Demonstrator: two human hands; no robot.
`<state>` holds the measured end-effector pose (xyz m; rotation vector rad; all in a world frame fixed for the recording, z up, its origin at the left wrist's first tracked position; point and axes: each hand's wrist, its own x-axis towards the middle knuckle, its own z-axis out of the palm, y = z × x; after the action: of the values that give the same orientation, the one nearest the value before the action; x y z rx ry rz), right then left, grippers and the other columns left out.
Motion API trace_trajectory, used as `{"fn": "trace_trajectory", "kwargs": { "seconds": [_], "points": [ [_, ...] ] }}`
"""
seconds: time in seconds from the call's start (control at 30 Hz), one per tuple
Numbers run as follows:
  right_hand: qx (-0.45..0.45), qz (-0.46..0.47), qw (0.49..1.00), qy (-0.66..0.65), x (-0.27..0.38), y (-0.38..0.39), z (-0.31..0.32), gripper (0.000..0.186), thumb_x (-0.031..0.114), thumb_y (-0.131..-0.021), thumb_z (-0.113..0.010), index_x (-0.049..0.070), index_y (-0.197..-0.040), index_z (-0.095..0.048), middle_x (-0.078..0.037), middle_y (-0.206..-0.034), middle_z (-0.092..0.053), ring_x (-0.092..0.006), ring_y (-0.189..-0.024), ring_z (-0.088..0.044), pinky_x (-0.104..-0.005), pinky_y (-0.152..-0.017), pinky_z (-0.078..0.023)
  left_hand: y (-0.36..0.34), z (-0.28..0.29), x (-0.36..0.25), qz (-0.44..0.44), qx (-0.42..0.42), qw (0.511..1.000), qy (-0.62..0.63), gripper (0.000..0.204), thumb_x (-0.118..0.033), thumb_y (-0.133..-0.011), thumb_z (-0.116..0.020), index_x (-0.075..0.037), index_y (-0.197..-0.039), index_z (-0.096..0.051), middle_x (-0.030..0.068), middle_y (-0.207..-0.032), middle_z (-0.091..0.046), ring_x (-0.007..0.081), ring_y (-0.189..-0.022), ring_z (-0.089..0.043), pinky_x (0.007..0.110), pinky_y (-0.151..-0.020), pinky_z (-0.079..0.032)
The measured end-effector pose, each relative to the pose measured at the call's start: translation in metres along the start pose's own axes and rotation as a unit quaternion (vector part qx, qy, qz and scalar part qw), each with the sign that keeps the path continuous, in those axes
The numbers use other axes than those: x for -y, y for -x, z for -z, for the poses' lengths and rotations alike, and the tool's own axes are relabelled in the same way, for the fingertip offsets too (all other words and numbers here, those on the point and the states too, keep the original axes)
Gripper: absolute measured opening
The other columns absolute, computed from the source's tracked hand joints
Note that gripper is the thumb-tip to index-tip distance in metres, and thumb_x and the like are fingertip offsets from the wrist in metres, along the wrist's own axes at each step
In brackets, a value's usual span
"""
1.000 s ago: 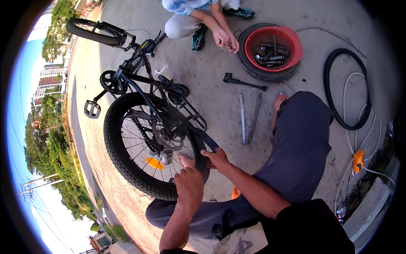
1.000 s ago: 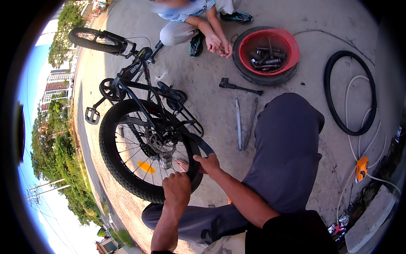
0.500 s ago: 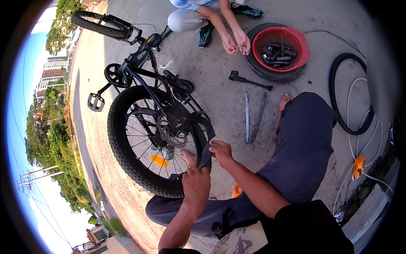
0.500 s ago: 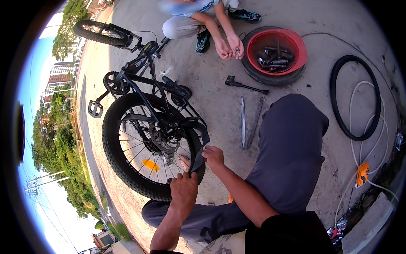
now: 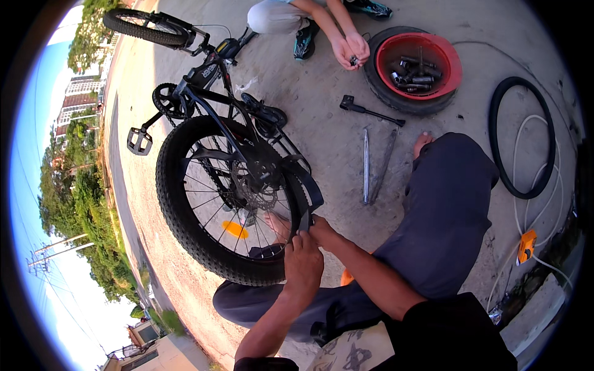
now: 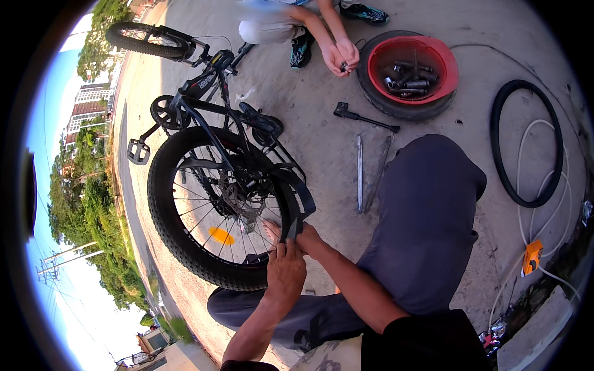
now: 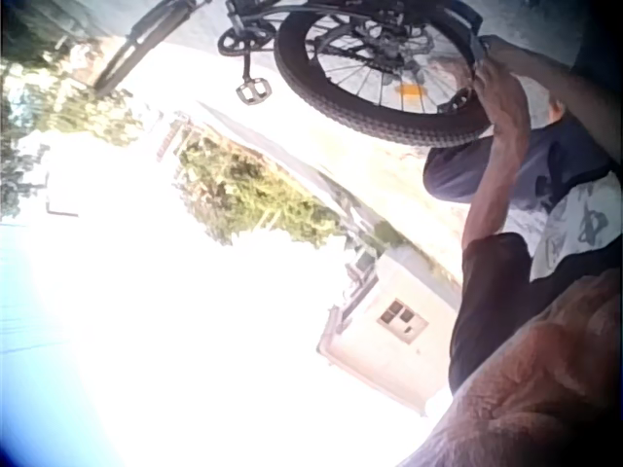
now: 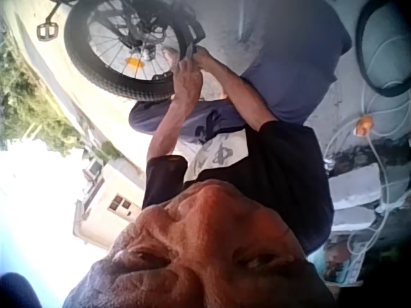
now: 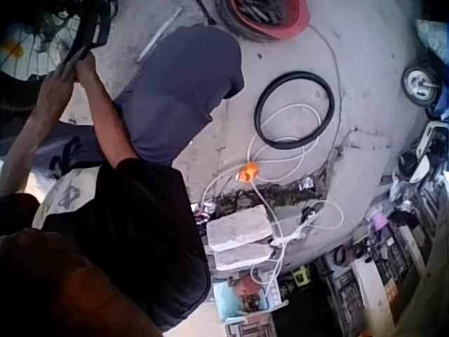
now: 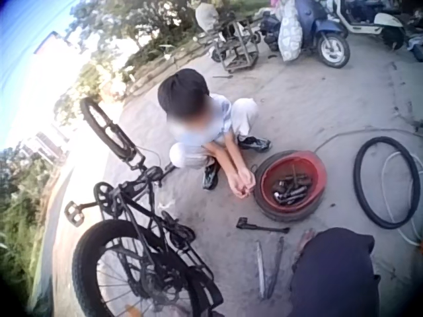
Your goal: The person repairs a bicycle by removing and adjusting the rear wheel assembly, handling a mudguard or fender piece, and manipulating the chain and axle components by hand.
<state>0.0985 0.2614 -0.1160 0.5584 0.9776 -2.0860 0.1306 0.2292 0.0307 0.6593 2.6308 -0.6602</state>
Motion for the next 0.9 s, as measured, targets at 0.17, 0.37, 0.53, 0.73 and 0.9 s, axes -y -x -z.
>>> {"fn": "trace_trajectory", "kwargs": {
  "seconds": [0.17,0.37,0.53,0.73,0.9],
  "points": [
    [0.017,-0.125,0.99,-0.07,0.024,0.009,0.018,0.018,0.008,-0.084,-0.06,0.001,-0.101,-0.06,-0.01,-0.079,-0.061,-0.0171,-0.067,-0.061,-0.0314,-0.053,-0.049,-0.013,0.017,0.0,-0.005,0.125,0.992,0.009,0.016,-0.007,-0.082,-0.058,0.001,-0.094,-0.066,0.0131,-0.1,-0.06,0.0249,-0.096,-0.057,0.036,-0.083,-0.05],
    [0.041,-0.101,0.992,-0.064,0.005,-0.005,0.027,0.013,0.005,-0.08,-0.062,-0.005,-0.087,-0.059,-0.013,-0.077,-0.061,-0.0224,-0.066,-0.064,-0.0399,-0.053,-0.055,-0.02,0.009,0.008,0.009,0.108,0.991,0.081,0.011,-0.006,-0.081,-0.065,0.001,-0.09,-0.064,0.0136,-0.081,-0.068,0.0277,-0.081,-0.07,0.034,-0.065,-0.057],
    [0.047,-0.115,0.987,-0.106,0.008,0.001,0.024,0.009,0.002,-0.08,-0.06,-0.004,-0.086,-0.06,-0.012,-0.077,-0.061,-0.0201,-0.066,-0.064,-0.0358,-0.056,-0.054,-0.026,-0.001,0.011,0.038,0.174,0.979,0.103,0.015,-0.012,-0.08,-0.069,0.0,-0.087,-0.063,0.0133,-0.08,-0.069,0.0279,-0.081,-0.072,0.036,-0.064,-0.057],
    [0.035,-0.154,0.986,-0.05,0.013,-0.002,0.03,0.028,0.024,-0.086,-0.064,-0.001,-0.1,-0.062,-0.012,-0.093,-0.061,-0.0229,-0.08,-0.065,-0.0417,-0.068,-0.054,-0.016,-0.008,0.003,0.029,0.125,0.992,0.016,0.01,-0.01,-0.08,-0.067,-0.002,-0.087,-0.066,0.0129,-0.082,-0.069,0.0266,-0.078,-0.072,0.036,-0.062,-0.057],
    [-0.143,-0.139,0.98,-0.014,0.028,-0.004,0.032,0.041,0.045,-0.09,-0.061,0.008,-0.108,-0.063,-0.011,-0.11,-0.059,-0.023,-0.094,-0.062,-0.043,-0.08,-0.051,-0.007,0.003,0.005,0.076,0.164,0.982,-0.057,0.011,-0.011,-0.086,-0.062,-0.006,-0.091,-0.07,0.0075,-0.09,-0.067,0.0235,-0.082,-0.07,0.034,-0.062,-0.054]
  ]
}}
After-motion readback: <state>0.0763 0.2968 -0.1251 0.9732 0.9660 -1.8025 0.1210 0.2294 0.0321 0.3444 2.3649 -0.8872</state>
